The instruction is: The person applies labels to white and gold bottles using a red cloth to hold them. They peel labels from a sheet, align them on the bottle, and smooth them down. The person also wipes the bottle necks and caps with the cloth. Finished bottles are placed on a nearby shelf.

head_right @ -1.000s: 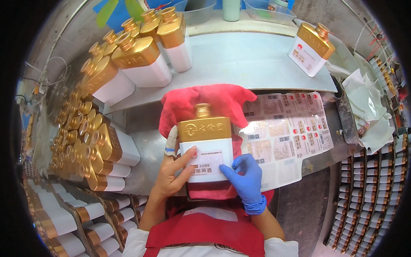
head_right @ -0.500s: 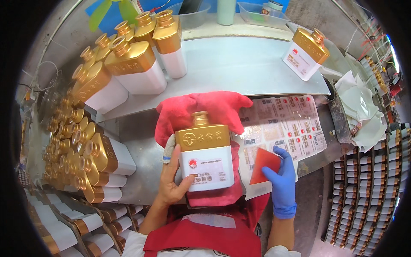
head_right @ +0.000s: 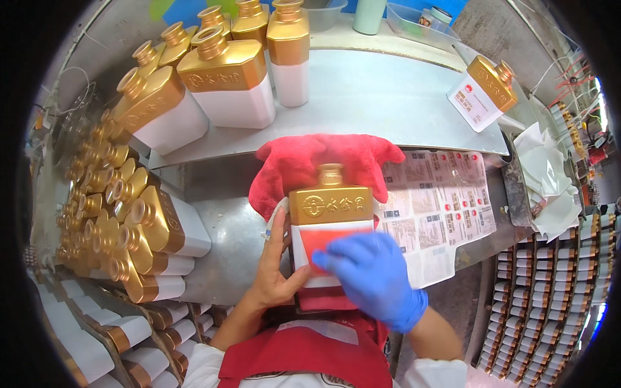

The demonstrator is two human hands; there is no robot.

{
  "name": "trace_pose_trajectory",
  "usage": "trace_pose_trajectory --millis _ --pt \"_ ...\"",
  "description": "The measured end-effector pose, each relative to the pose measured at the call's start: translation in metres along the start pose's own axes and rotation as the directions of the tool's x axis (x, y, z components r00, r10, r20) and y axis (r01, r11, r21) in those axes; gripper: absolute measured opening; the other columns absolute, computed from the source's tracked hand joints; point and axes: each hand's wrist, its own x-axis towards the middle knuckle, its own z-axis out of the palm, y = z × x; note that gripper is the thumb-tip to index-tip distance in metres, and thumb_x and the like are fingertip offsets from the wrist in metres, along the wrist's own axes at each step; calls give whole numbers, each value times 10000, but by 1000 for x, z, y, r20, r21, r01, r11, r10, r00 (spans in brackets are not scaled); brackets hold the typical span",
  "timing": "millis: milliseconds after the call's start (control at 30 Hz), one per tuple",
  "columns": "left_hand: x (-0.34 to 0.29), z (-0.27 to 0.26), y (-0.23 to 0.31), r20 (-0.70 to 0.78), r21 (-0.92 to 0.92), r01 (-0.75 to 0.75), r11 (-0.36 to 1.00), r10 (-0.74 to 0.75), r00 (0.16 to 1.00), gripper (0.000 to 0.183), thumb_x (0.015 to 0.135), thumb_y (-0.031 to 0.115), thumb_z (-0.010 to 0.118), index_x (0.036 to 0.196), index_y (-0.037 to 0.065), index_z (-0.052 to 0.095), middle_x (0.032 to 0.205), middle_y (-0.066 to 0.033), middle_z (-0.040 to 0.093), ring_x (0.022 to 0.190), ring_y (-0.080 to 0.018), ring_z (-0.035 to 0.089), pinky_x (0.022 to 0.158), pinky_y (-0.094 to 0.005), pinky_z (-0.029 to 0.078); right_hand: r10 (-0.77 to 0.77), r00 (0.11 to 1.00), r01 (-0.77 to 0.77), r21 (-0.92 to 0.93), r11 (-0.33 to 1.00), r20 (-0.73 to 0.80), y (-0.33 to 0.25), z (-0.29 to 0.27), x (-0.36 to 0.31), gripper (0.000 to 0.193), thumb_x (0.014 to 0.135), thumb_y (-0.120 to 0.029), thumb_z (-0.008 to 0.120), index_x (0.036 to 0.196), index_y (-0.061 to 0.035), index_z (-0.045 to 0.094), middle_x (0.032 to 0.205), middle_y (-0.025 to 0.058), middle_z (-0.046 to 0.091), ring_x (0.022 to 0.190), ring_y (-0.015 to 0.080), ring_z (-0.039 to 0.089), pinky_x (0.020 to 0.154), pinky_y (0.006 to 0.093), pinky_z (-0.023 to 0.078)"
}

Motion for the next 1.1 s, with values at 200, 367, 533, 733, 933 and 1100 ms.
trace_pose_trajectory --millis 200,367,533,733,933,1100 --pt "4 -22 13 208 109 -69 992 45 977 1142 636 346 824 1451 10 98 1490 -279 20 1392 -397 76 1109 -413 134 83 996 -86 160 983 24 -3 -14 -26 382 598 34 665 934 -147 673 882 1 631 803 201 606 701 325 464" --pt "5 -16 18 180 188 -88 978 54 982 1117 625 315 833 1446 16 138 1481 -293 48 1388 -407 89 1103 -424 155 87 992 -76 127 989 -86 12 -3 0 394 614 6 672 972 -158 659 904 25 635 820 223 604 693 336 463" --pt "2 -14 6 141 210 -142 967 114 983 1078 612 236 842 1435 4 186 1477 -287 98 1381 -404 132 1098 -431 171 20 995 -34 143 989 99 -40 7 -60 324 650 -51 684 958 -148 660 895 10 645 768 186 633 656 299 505" --pt "-1 -13 7 116 263 -132 956 105 988 1055 608 199 840 1422 -17 206 1454 -308 161 1349 -432 211 1080 -441 217 716 663 -559 492 668 -218 -39 4 -35 340 751 -26 698 1071 -30 584 950 139 651 744 175 652 667 294 526" --pt "1 -12 13 113 340 -146 929 114 987 1016 597 179 836 1400 -48 256 1421 -318 247 1310 -442 296 1047 -432 296 668 719 -593 332 734 -192 -26 20 -32 357 795 -99 669 1136 -40 583 1008 139 654 846 219 667 744 309 526" --pt "1 -10 13 106 327 -145 934 116 988 1022 596 180 837 1398 -61 251 1415 -324 254 1306 -442 305 1046 -433 297 776 568 -632 458 625 -275 5 13 -68 414 787 -26 668 1175 15 528 1039 128 641 923 138 606 788 260 488"
